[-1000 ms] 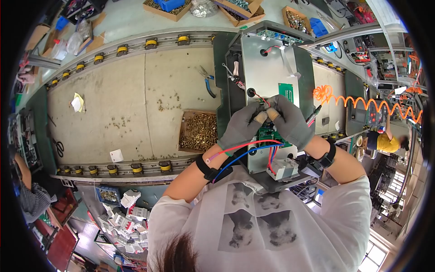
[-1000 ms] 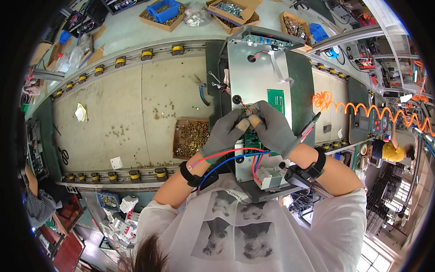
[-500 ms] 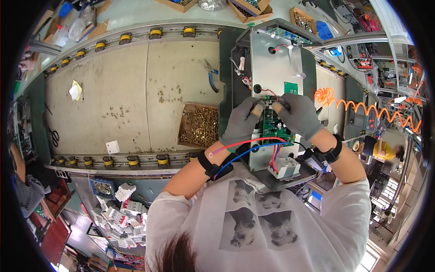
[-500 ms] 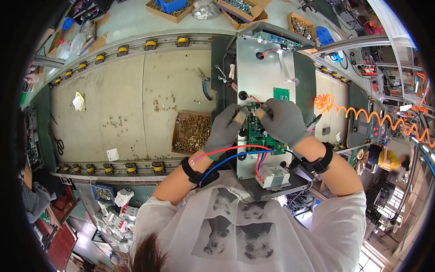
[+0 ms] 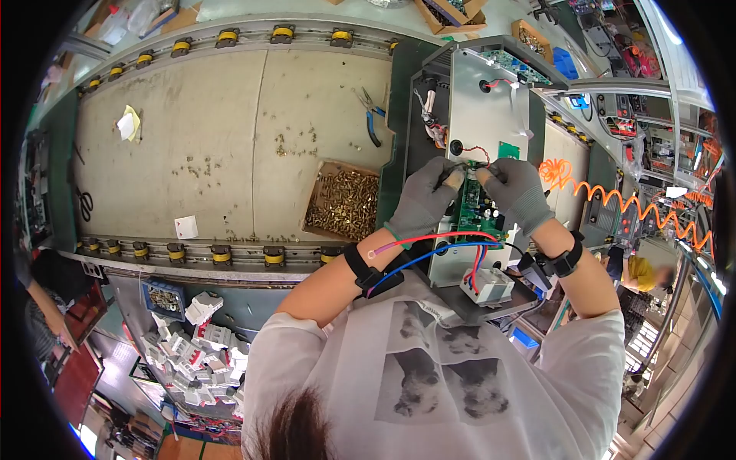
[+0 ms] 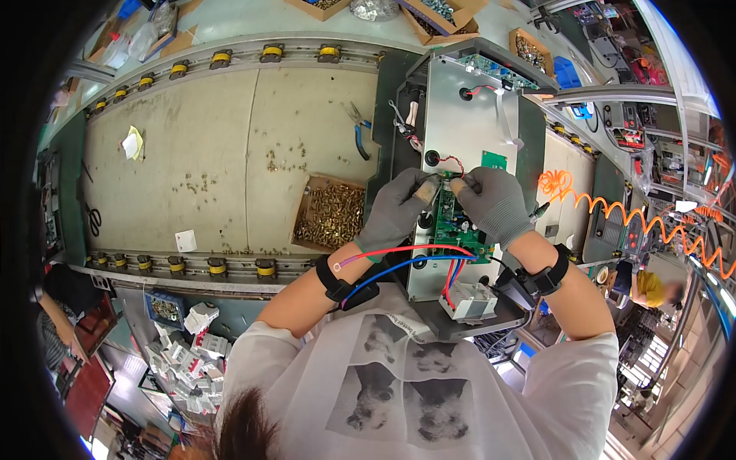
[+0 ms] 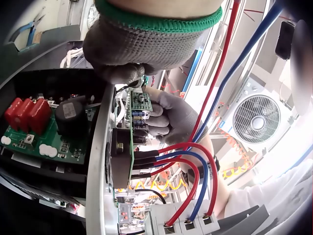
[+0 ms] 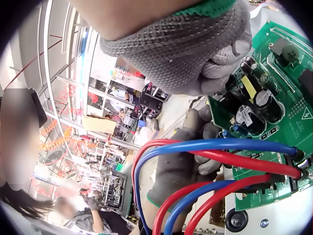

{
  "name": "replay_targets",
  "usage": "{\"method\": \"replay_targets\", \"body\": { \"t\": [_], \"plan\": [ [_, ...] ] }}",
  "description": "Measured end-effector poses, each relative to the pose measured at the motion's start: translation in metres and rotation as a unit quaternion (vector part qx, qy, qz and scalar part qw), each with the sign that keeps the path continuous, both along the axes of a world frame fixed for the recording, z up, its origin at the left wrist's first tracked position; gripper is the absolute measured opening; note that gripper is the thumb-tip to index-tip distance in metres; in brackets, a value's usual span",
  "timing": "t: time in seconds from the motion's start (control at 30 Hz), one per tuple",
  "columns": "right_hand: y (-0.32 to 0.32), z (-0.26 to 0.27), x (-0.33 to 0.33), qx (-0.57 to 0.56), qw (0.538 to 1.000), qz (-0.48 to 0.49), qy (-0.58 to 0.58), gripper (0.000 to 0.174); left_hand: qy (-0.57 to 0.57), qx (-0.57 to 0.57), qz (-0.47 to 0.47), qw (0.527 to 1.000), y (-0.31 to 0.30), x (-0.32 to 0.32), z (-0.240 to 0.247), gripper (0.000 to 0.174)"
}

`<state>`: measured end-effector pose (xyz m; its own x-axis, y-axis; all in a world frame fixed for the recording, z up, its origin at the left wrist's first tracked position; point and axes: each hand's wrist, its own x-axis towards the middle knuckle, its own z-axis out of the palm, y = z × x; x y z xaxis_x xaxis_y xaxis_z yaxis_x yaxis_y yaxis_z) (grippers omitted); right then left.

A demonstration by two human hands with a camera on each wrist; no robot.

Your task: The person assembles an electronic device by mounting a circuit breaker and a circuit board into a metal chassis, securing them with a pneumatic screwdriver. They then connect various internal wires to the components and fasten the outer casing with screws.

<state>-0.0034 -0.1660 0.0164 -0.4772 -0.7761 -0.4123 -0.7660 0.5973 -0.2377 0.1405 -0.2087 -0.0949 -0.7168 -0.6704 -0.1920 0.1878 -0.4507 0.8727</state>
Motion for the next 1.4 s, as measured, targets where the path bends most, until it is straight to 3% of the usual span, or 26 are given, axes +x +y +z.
{"method": "replay_targets", "body": {
  "t": [0.07, 0.13, 0.77, 1.07, 1.27, 1.4],
  "plan": [
    [0.002, 0.001, -0.003, 0.012, 1.000, -0.017, -0.021, 0.031, 0.009, 0.002, -0.001, 1.000, 0.000, 0.000, -0.001, 0.019],
    [0.007, 0.001, -0.005, -0.055, 0.998, -0.002, -0.038, 0.030, -0.005, -0.036, 0.000, 0.999, -0.001, 0.002, 0.000, 0.018],
    [0.010, -0.006, -0.005, -0.051, 0.997, -0.024, -0.043, 0.030, -0.009, -0.025, -0.032, 0.999, -0.007, 0.005, 0.000, 0.020],
    [0.003, -0.001, 0.006, -0.025, 0.999, 0.018, 0.043, 0.028, -0.006, -0.045, -0.020, 0.999, -0.004, 0.003, -0.005, 0.019],
    [0.008, -0.010, 0.003, -0.061, 0.996, -0.064, -0.020, 0.026, 0.012, -0.028, -0.013, 0.999, -0.003, 0.004, -0.005, 0.018],
    [-0.007, 0.003, -0.002, 0.040, 0.975, -0.169, -0.138, 0.024, 0.007, -0.045, -0.018, 0.999, -0.003, 0.003, -0.006, 0.018]
  ]
}}
